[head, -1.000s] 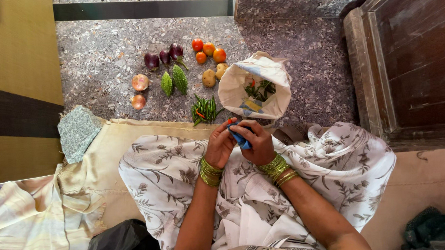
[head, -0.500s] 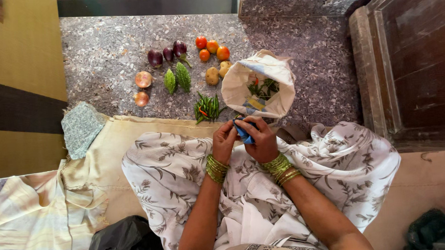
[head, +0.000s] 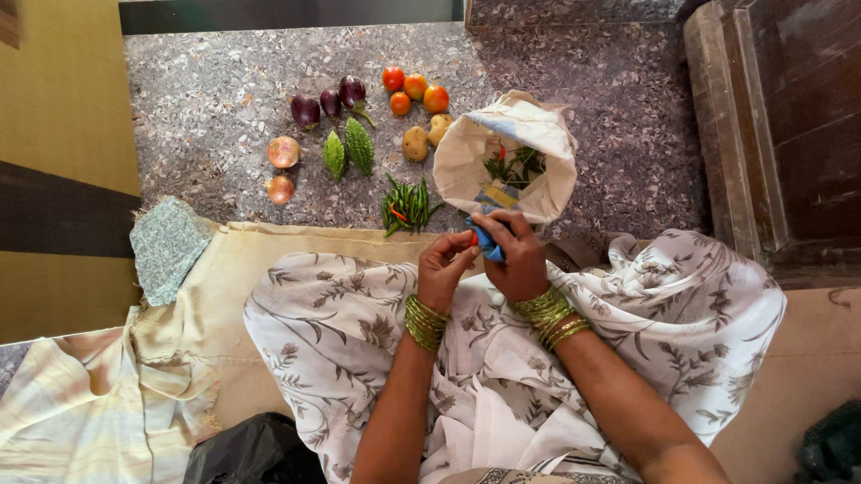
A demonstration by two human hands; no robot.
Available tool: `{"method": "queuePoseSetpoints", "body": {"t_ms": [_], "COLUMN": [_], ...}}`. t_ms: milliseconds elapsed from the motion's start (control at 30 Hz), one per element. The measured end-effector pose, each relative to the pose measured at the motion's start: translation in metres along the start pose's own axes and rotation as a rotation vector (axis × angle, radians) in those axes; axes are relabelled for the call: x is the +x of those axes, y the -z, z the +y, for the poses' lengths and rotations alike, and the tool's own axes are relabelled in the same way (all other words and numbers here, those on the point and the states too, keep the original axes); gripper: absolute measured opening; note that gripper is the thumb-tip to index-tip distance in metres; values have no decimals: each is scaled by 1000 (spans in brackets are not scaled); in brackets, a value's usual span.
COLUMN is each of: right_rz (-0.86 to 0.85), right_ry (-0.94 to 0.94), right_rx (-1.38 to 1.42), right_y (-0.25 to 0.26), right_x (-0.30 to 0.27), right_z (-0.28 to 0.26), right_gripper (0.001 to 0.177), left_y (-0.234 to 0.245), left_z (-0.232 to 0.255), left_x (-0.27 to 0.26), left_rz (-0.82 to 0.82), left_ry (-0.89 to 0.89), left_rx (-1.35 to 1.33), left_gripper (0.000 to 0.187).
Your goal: The person removes the stems from green chilies by hand and places the stems into a white bag while sitting on the floor next to onions, tomatoes, and potatoes.
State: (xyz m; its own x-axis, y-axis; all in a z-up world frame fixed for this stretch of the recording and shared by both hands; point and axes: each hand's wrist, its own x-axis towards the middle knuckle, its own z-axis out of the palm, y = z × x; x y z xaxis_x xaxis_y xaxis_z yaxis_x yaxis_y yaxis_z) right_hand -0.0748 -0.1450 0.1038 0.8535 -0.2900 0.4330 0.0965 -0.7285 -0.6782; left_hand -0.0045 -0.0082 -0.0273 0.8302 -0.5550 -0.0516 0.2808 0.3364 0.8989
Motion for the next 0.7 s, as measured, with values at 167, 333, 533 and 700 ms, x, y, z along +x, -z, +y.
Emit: {"method": "queuePoseSetpoints", "body": {"t_ms": [167, 333, 533, 700], "right_rz": [-70, -68, 27, -10], "right_ry": [199, 244, 61, 2], "right_rx": [-60, -101, -22, -6], "right_y": [0, 1, -3, -6], "right_x": [-3, -2, 0, -2], "right_z": [-11, -10, -1, -4], "right_gripper": [56, 52, 53, 55], "left_y": [9, 8, 3, 5], "left_z": [-8, -8, -15, -14], "left_x": [4, 4, 2, 3], "left_rz": [101, 67, -35, 31], "left_ry": [44, -10, 28, 73], "left_rx": [-220, -120, -107, -99], "left_gripper": [29, 36, 42, 45]}}
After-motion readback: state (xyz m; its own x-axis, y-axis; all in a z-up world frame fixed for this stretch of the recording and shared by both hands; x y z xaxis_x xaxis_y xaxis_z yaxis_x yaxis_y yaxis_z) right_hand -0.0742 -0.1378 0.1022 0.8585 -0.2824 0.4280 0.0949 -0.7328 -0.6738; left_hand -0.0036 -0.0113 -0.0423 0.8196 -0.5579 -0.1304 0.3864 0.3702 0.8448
